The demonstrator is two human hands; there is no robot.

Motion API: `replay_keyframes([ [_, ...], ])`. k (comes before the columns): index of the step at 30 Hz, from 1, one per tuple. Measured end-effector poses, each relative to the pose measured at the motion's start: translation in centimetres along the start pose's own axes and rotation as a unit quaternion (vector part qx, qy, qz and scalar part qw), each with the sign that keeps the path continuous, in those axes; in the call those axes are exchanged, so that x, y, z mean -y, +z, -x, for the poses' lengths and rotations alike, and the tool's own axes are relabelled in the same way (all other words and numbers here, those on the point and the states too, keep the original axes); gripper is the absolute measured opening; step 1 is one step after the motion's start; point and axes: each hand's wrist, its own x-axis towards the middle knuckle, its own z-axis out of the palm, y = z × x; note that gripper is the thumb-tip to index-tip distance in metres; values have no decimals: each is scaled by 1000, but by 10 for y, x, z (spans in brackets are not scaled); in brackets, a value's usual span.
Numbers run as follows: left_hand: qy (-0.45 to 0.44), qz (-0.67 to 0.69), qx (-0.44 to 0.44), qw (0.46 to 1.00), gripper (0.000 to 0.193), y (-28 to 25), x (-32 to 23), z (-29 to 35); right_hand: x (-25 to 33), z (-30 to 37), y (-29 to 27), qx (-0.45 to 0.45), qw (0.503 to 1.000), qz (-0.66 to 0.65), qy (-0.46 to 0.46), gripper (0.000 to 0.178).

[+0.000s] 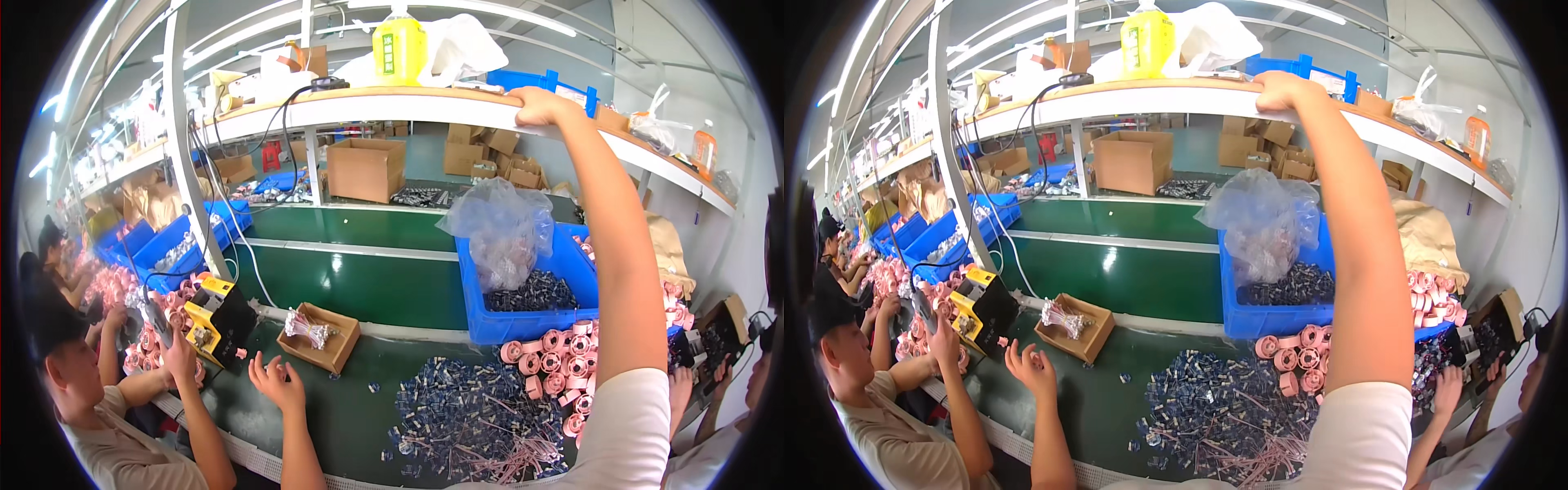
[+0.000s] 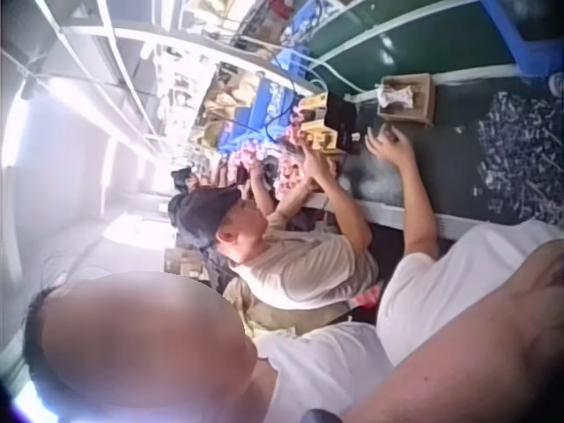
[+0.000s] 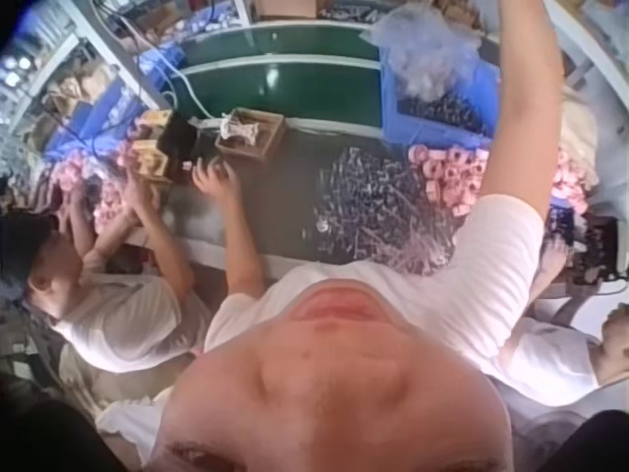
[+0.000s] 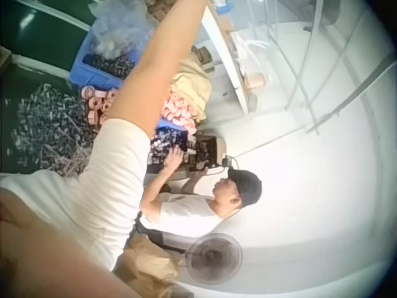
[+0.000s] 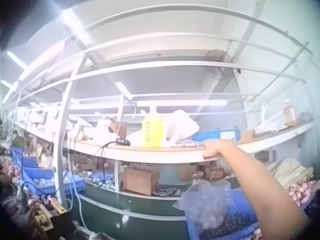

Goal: Assembling electronic circuit boards into plastic housings on a production line.

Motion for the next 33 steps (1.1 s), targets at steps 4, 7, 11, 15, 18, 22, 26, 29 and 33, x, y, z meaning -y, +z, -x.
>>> replay_keyframes([
  [4, -14, 25, -1, 1000, 20, 2, 1, 3, -26, 17, -10, -64, 993, -26, -98, 42],
  [7, -5, 20, 7, 1000, 21, 1, -5, 2, -55, 23, -15, -89, 977, -155, -120, 35],
  [11, 41, -6, -4, 999, 21, 0, -5, 1, -69, 39, -16, -194, 970, -111, -101, 29],
  [15, 2, 50, 6, 999, 20, 1, -10, 4, -63, 66, -20, -279, 894, -330, -119, 23],
  [18, 17, 86, 0, 996, 21, -13, -26, 0, -5, 115, -6, -259, 752, -588, -145, 30],
  [22, -47, 312, 98, 944, 19, -50, -96, -15, 97, 179, 51, -128, 668, -713, -170, 30],
  [26, -111, 683, 214, 690, 42, -106, -175, -60, 161, 238, 88, -23, 621, -758, -199, 32],
  [29, -104, 747, 188, 629, 51, -141, -193, -85, 190, 259, 100, 26, 582, -779, -231, 32],
  [33, -139, 758, 176, 613, 44, -162, -188, -84, 217, 272, 110, 49, 563, -789, -241, 32],
])
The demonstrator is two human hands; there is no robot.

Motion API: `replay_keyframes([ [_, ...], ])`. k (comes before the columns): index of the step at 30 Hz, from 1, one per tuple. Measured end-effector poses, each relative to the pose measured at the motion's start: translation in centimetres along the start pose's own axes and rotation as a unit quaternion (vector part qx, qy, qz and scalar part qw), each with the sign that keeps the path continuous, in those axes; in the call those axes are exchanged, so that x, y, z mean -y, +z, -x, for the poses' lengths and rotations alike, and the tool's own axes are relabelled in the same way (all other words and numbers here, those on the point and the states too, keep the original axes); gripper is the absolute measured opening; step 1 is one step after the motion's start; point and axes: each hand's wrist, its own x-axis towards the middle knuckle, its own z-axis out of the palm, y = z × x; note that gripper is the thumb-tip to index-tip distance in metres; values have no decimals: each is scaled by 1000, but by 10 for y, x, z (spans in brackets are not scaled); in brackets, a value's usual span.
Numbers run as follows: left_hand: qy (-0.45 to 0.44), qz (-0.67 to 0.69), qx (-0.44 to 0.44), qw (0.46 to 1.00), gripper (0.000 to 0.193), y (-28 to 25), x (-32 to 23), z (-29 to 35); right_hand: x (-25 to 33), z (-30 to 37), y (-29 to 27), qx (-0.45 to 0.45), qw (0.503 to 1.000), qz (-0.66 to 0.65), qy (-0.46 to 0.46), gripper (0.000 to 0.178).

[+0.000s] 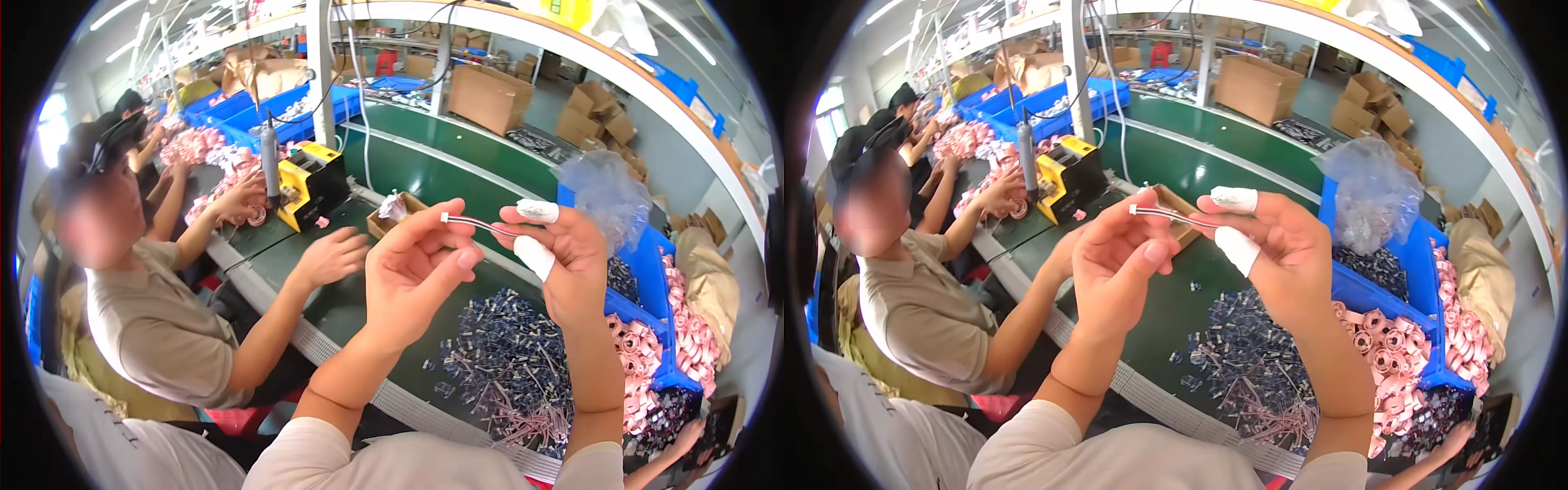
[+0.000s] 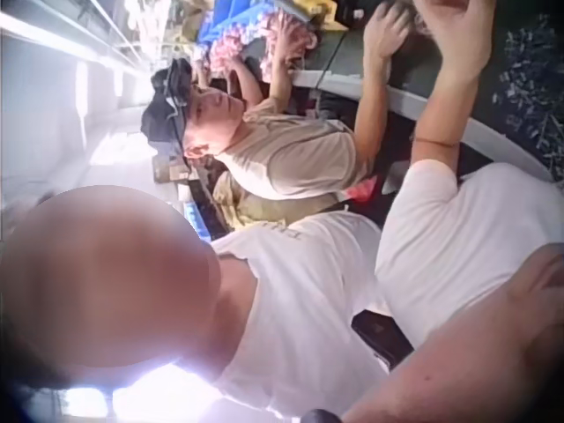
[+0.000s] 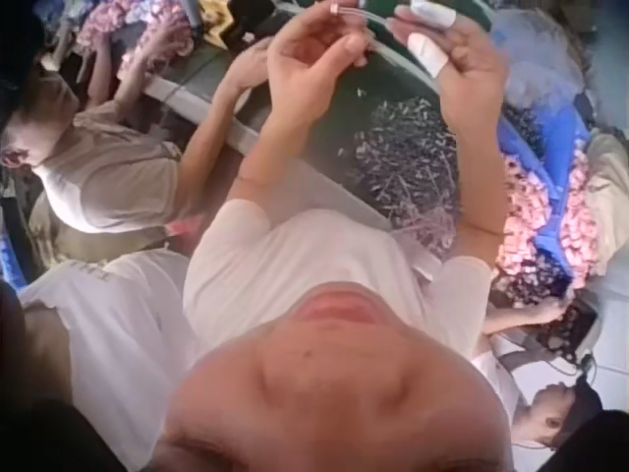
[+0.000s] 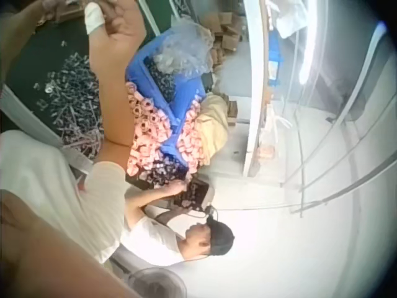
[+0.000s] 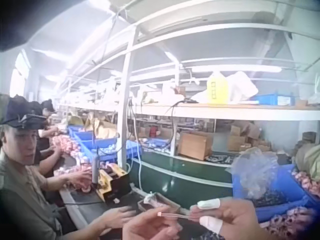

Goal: Assembling electronic circuit boards into plastic housings on a production line.

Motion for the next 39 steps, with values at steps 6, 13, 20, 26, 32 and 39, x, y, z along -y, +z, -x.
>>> replay_keyframes([
  [6, 33, -6, -69, 997, 22, -6, -12, 9, 3, 3, 23, 33, 999, -22, 9, 31],
  [13, 51, 95, -149, 983, 12, -13, -24, 11, -6, 2, 29, 69, 996, -60, 7, 45],
  [20, 78, 113, -175, 975, 12, -17, -28, 17, -5, 1, 38, 5, 999, -35, 41, 32],
  [26, 88, 112, -196, 970, 12, -20, -34, 22, 1, -3, 51, 3, 997, -63, 48, 22],
  [32, 95, 100, -194, 971, 10, -24, -40, 25, -2, -4, 56, 17, 985, -136, 105, 22],
  [39, 101, 73, -187, 974, 12, -27, -44, 26, -7, -10, 55, 93, 925, -338, 148, 19],
])
